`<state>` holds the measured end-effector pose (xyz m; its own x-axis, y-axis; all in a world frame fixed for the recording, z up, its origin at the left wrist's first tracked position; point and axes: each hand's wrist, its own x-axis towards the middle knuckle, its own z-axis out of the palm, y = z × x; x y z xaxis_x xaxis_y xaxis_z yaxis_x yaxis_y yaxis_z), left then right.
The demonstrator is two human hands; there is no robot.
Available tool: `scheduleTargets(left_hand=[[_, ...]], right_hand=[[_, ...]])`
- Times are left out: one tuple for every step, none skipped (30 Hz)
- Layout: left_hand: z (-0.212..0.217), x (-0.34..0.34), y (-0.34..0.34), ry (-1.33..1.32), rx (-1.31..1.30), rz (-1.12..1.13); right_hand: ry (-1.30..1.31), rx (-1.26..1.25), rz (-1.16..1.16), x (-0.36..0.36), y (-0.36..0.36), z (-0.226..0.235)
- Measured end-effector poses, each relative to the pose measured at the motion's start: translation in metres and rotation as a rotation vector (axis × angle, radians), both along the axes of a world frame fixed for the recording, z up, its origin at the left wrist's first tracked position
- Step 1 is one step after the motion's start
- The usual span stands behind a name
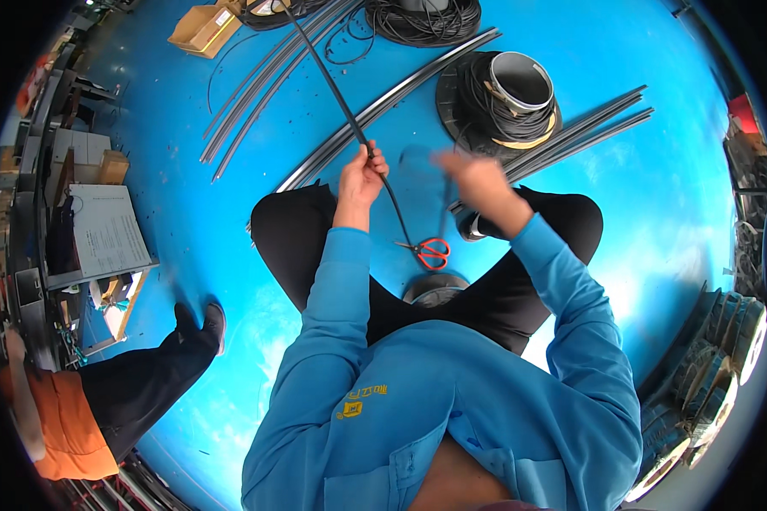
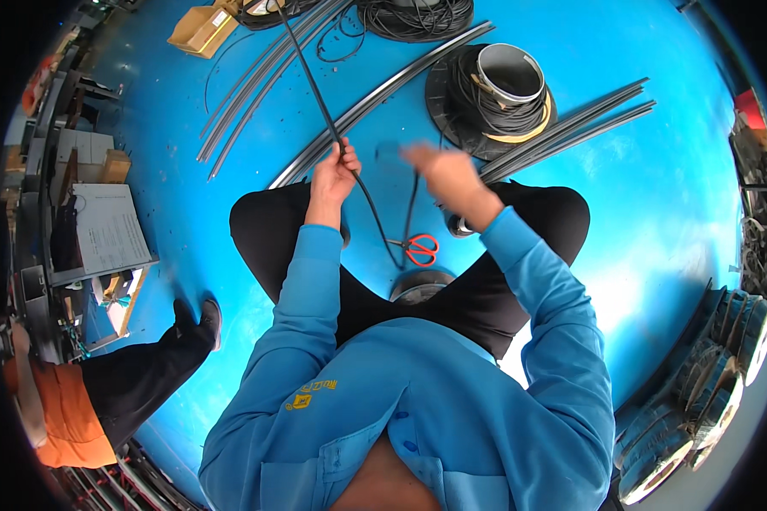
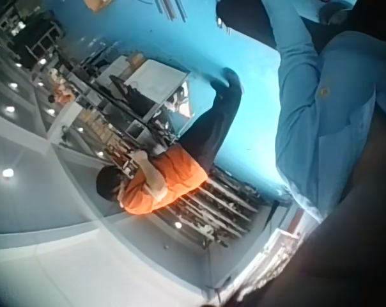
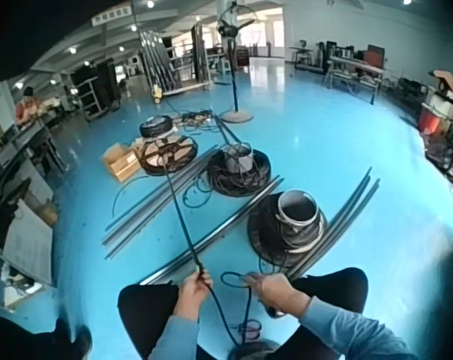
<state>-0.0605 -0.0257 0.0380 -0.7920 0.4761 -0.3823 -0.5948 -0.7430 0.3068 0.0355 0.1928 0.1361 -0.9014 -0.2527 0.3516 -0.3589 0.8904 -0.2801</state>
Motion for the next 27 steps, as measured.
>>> scheduleTargets(left_hand=[[0.0, 0.003, 0.001, 0.023, 0.007, 0.014], [0.0, 0.005, 0.003, 0.035, -0.044, 0.003], [0.0, 0.008, 0.006, 0.046, -0.095, -0.009], [0.001, 0.011, 0.01, 0.056, -0.141, -0.023], [0.001, 0.014, 0.015, 0.061, -0.183, -0.043], [0.001, 0.017, 0.02, 0.067, -0.184, -0.039], [0.0, 0.021, 0.024, 0.065, -0.206, -0.061], [-0.001, 0.025, 0.027, 0.061, -0.229, -0.084], [-0.002, 0.028, 0.029, 0.058, -0.255, -0.107], [-0.003, 0.029, 0.029, 0.031, -0.291, -0.145], [-0.004, 0.03, 0.028, 0.054, -0.288, -0.129], [-0.006, 0.03, 0.027, 0.051, -0.323, -0.134], [-0.008, 0.03, 0.026, 0.046, -0.358, -0.138], [-0.01, 0.031, 0.026, 0.04, -0.393, -0.145], [-0.011, 0.031, 0.026, 0.024, -0.428, -0.164], [-0.013, 0.031, 0.028, 0.039, -0.425, -0.157], [-0.015, 0.033, 0.03, 0.03, -0.424, -0.166], [-0.016, 0.035, 0.031, 0.02, -0.425, -0.174], [-0.017, 0.036, 0.032, 0.011, -0.427, -0.181], [-0.017, 0.036, 0.032, -0.027, -0.434, -0.201], [-0.017, 0.036, 0.032, 0.0, -0.432, -0.185], [-0.017, 0.037, 0.032, 0.001, -0.43, -0.189], [-0.017, 0.037, 0.032, 0.001, -0.428, -0.192], [-0.018, 0.037, 0.032, 0.002, -0.425, -0.196], [-0.018, 0.037, 0.032, -0.003, -0.416, -0.211], [-0.019, 0.039, 0.034, 0.002, -0.423, -0.203], [-0.02, 0.041, 0.036, 0.009, -0.41, -0.214]], right_hand=[[-0.201, 0.115, -0.031, 0.012, -0.012, -0.025], [-0.249, 0.014, -0.059, 0.015, -0.018, -0.046], [-0.299, -0.086, -0.089, 0.018, -0.024, -0.064], [-0.348, -0.182, -0.12, 0.02, -0.028, -0.077], [-0.461, -0.244, -0.2, 0.022, -0.03, -0.087], [-0.387, -0.587, -0.155, 0.019, -0.037, -0.095], [-0.372, -0.899, -0.156, 0.016, -0.047, -0.101], [-0.374, -0.9, -0.159, 0.017, -0.056, -0.104], [-0.485, -1.153, -0.195, 0.018, -0.066, -0.106], [-0.665, -1.406, -0.265, 0.02, -0.073, -0.107], [-0.598, -1.413, -0.227, 0.023, -0.076, -0.106], [-0.608, -1.333, -0.261, 0.028, -0.078, -0.104], [-0.62, -1.252, -0.295, 0.032, -0.078, -0.102], [-0.628, -1.172, -0.33, 0.035, -0.076, -0.099], [-0.619, -1.116, -0.383, 0.037, -0.074, -0.096], [-0.63, -1.09, -0.367, 0.038, -0.072, -0.093], [-0.593, -1.075, -0.361, 0.038, -0.07, -0.09], [-0.556, -1.061, -0.355, 0.037, -0.069, -0.087], [-0.52, -1.047, -0.347, 0.035, -0.069, -0.085], [-0.485, -1.033, -0.337, 0.034, -0.069, -0.083], [-0.487, -1.035, -0.336, 0.032, -0.07, -0.083], [-0.477, -1.079, -0.355, 0.031, -0.071, -0.083], [-0.467, -1.122, -0.374, 0.03, -0.072, -0.083], [-0.456, -1.164, -0.394, 0.03, -0.072, -0.084], [-0.467, -1.196, -0.462, 0.029, -0.071, -0.085], [-0.445, -1.208, -0.417, 0.028, -0.071, -0.086], [-0.446, -1.196, -0.421, 0.027, -0.07, -0.087]])
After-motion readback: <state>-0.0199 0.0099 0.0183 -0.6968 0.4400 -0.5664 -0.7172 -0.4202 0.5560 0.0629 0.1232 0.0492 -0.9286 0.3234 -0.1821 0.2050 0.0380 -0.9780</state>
